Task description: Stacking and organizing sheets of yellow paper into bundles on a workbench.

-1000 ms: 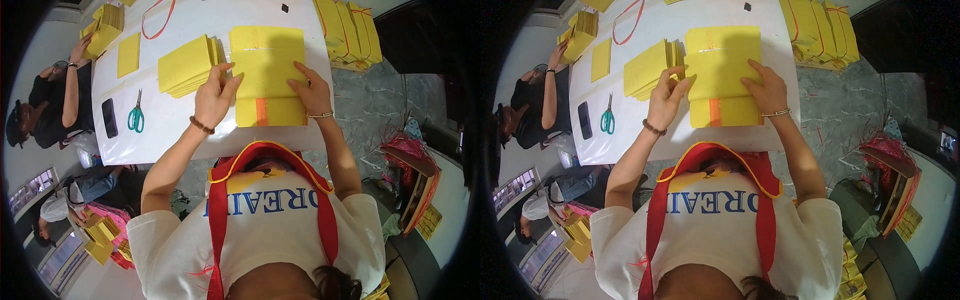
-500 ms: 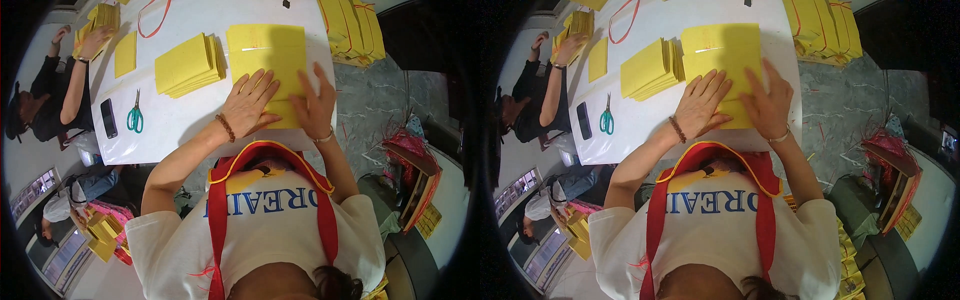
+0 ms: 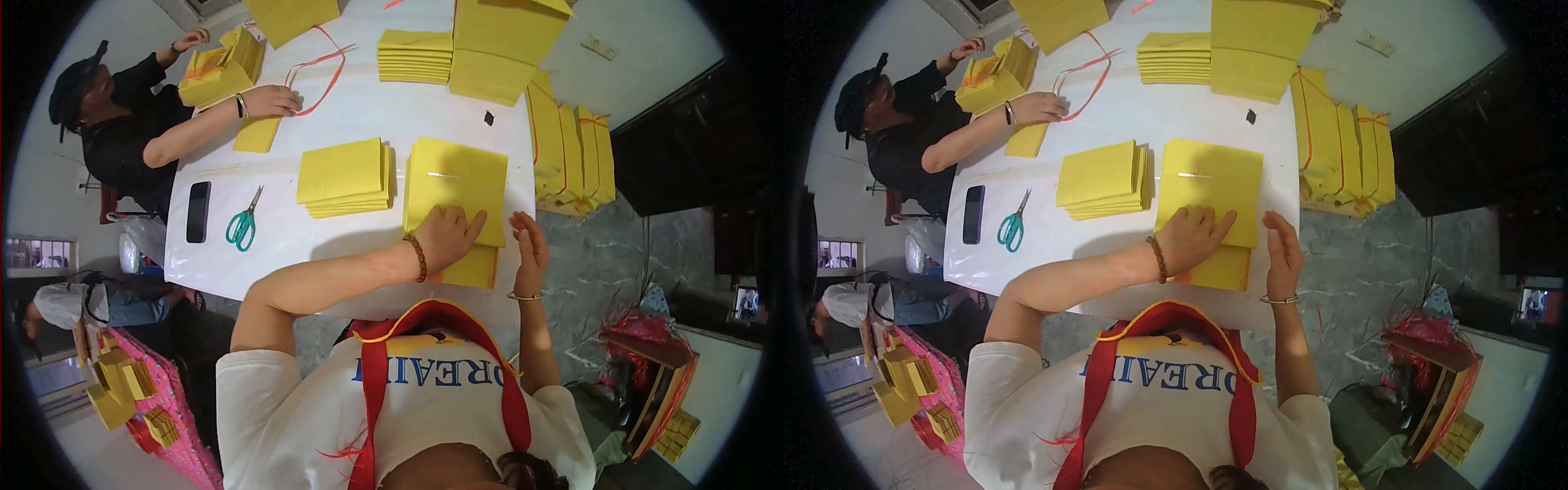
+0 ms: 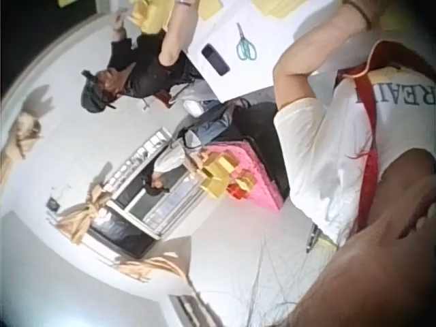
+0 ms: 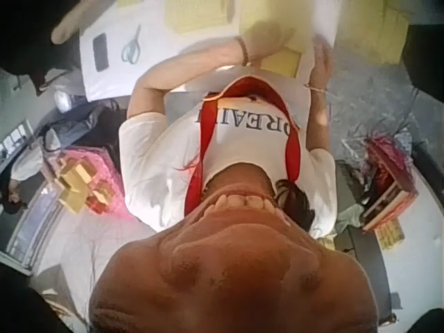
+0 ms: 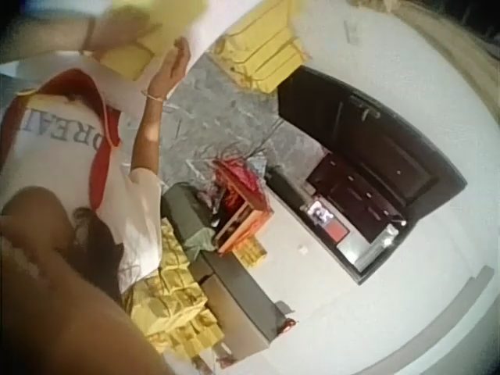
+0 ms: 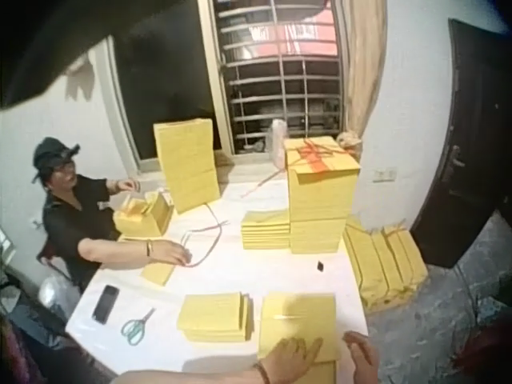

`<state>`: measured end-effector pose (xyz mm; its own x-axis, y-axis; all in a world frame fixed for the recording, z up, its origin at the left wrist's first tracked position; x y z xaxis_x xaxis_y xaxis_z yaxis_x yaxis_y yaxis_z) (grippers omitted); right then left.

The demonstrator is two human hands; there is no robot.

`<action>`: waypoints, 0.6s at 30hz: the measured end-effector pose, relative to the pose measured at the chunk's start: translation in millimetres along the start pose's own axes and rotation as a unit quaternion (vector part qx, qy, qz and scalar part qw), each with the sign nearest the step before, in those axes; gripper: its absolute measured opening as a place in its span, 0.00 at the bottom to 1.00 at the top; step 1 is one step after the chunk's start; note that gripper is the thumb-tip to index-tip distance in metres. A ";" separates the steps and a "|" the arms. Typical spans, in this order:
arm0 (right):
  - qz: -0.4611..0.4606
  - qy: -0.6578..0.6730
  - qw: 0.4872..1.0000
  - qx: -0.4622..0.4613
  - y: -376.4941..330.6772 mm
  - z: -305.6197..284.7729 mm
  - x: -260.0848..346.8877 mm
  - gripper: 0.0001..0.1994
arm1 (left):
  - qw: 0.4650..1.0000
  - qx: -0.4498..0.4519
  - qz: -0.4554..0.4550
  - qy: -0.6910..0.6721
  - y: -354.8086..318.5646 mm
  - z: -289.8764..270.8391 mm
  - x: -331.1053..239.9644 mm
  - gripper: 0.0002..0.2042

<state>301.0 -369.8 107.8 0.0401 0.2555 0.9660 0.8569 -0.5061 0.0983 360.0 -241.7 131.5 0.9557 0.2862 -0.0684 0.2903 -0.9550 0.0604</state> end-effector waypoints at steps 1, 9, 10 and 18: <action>-0.020 -0.012 0.999 -0.048 0.9 -10.7 2.3 0.16 | 0.999 -0.050 -0.006 -0.020 3.4 -8.4 3.8 0.22; 0.026 0.004 0.995 -0.099 -11.7 -20.2 -23.6 0.13 | 0.896 -0.416 -0.058 -0.142 -87.3 -105.8 110.3 0.23; 0.042 0.013 0.992 -0.121 -15.3 -22.7 -27.7 0.12 | 0.905 -0.418 -0.058 -0.060 -103.3 -111.7 121.4 0.23; 0.073 -0.004 0.995 -0.070 -19.0 -4.6 -39.0 0.11 | 0.965 -0.181 -0.188 -0.009 -131.8 0.3 173.3 0.24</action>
<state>280.8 -374.0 69.3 0.1636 0.1775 0.9704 0.7622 -0.6472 -0.0101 487.4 -66.2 111.4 0.7789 0.6036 -0.1703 0.6181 -0.6931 0.3709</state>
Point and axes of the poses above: each hand's wrist, its own y-axis towards the middle knuckle, its own z-axis out of the palm, x = y × z, the point moved 9 cm from there along y, towards the middle knuckle, and after that the axes turned 9 degrees about -y, right-handed, at the moved point
